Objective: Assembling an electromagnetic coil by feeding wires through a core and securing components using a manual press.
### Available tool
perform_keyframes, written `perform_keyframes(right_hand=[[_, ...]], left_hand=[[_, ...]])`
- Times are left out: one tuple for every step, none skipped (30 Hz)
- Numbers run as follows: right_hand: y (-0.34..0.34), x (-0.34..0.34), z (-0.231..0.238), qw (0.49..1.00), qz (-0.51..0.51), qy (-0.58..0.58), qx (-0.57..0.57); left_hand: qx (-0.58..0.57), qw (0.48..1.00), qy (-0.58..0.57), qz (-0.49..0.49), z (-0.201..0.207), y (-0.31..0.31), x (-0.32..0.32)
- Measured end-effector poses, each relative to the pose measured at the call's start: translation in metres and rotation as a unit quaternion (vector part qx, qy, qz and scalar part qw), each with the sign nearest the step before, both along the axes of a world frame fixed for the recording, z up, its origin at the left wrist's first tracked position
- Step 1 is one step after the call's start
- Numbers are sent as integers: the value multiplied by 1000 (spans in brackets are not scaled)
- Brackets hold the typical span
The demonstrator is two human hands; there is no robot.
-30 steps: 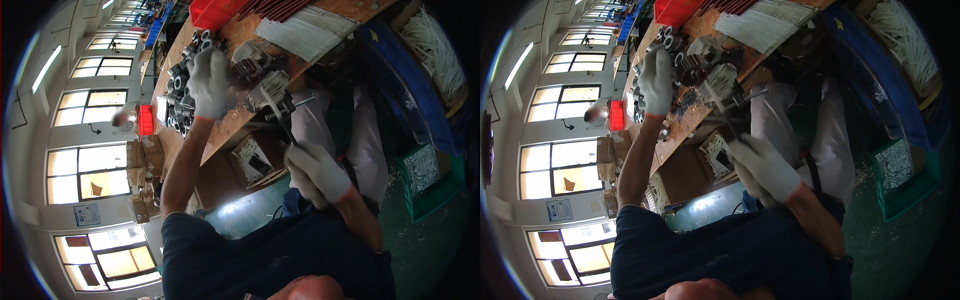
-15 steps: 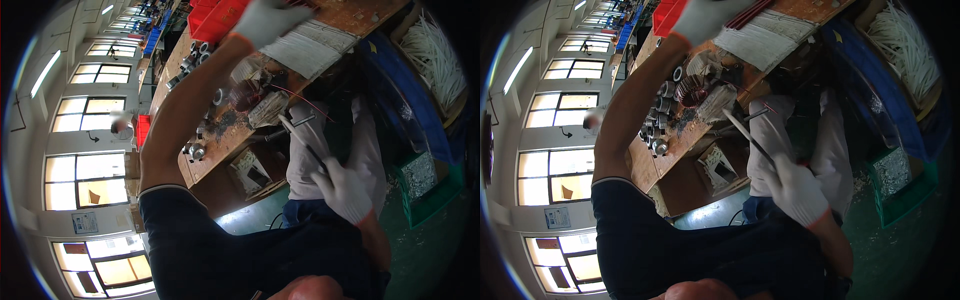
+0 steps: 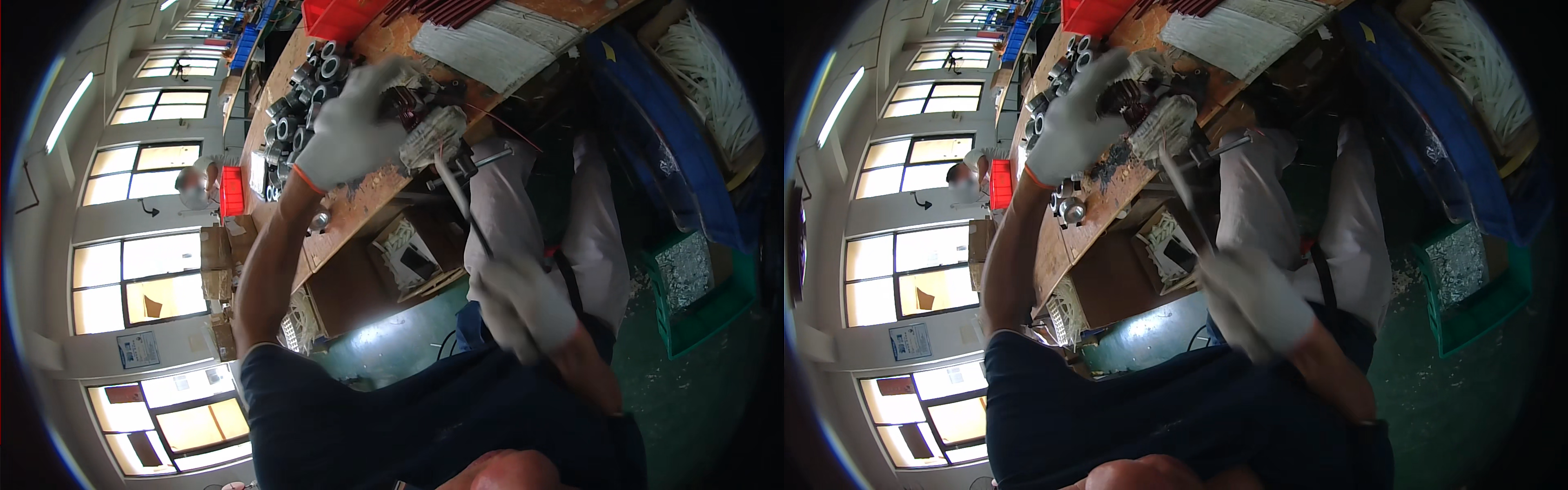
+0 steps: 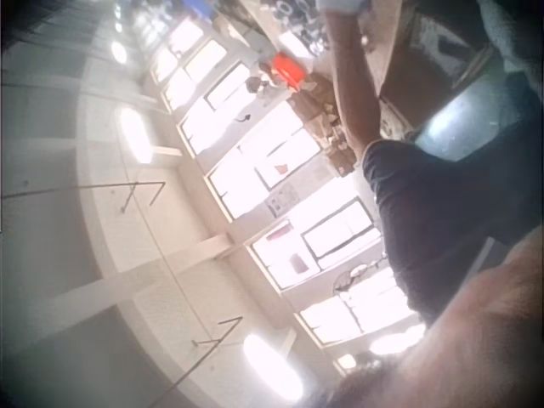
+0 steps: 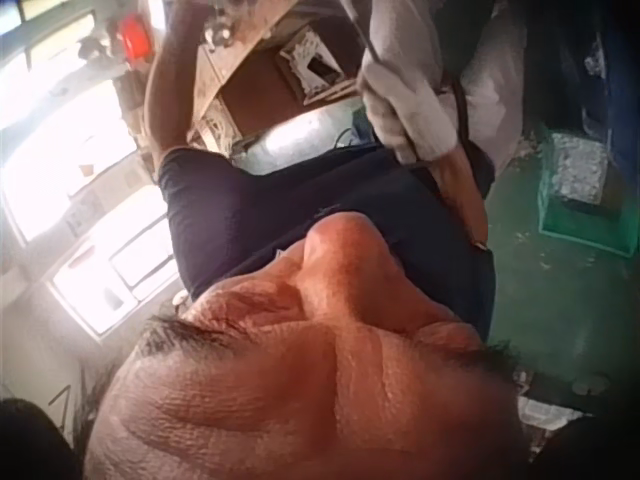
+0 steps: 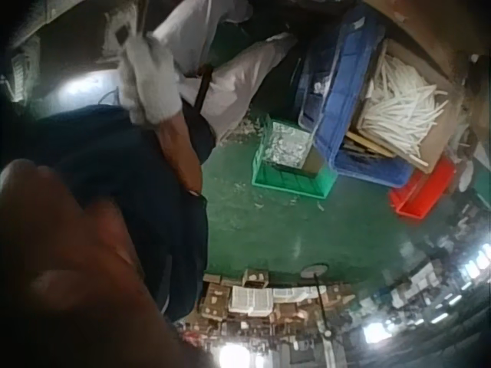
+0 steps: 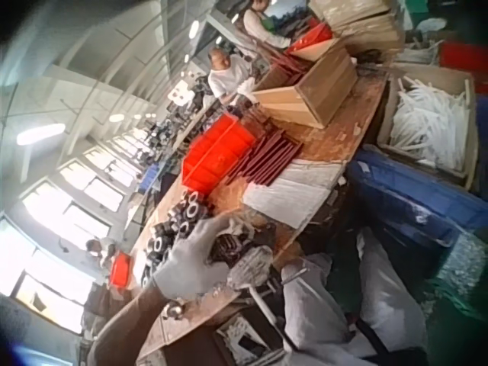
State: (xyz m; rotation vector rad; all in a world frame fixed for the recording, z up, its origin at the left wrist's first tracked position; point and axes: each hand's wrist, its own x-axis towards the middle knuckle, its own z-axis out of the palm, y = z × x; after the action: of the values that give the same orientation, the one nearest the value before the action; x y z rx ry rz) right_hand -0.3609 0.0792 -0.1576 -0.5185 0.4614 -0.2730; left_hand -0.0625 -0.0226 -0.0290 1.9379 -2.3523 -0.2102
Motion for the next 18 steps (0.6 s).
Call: perform_keyframes(right_hand=[[26,-32,-26,996,84,3,14],[25,-67,-10,993,93,27,73],[36,-104,-30,991,102,68,50],[69,-142,-26,987,64,145,-11],[84,-169,-38,971,54,229,30],[91,-189,-48,947,48,311,71],[95,-203,-56,947,48,310,73],[97,-211,-63,916,42,395,45],[96,-215,-67,878,36,476,13],[88,-207,-78,882,7,464,-84],[89,-194,-98,860,-39,440,-256],[83,-178,-119,809,-80,400,-424],[62,-147,-119,767,-22,449,-458],[40,-103,-107,693,-160,388,-586],[19,-68,-103,658,-155,394,-622],[-7,-40,-100,658,-176,363,-636],[-31,-12,-97,655,-202,345,-641],[-61,15,-103,592,-303,276,-694]], left_hand=[[31,983,-176,-31,-1,0,-22],[28,981,-193,-14,8,3,-19],[49,970,-239,20,11,3,-21],[37,963,-263,35,23,5,-26],[34,964,-262,29,21,-5,-23],[19,970,-242,0,15,-9,-16],[8,974,-224,-27,12,-11,-14],[9,974,-223,-27,8,-13,-15],[23,978,-206,-13,7,-15,-16],[34,981,-189,0,7,-17,-18],[34,982,-185,-7,6,-22,-28],[64,986,-142,62,7,-25,-38],[92,980,-106,138,12,-25,-45],[91,980,-103,141,13,-30,-44],[162,965,-37,201,14,-41,-37],[231,939,33,254,13,-52,-31],[227,938,35,258,8,-56,-19],[227,942,66,238,-3,-59,-4]])
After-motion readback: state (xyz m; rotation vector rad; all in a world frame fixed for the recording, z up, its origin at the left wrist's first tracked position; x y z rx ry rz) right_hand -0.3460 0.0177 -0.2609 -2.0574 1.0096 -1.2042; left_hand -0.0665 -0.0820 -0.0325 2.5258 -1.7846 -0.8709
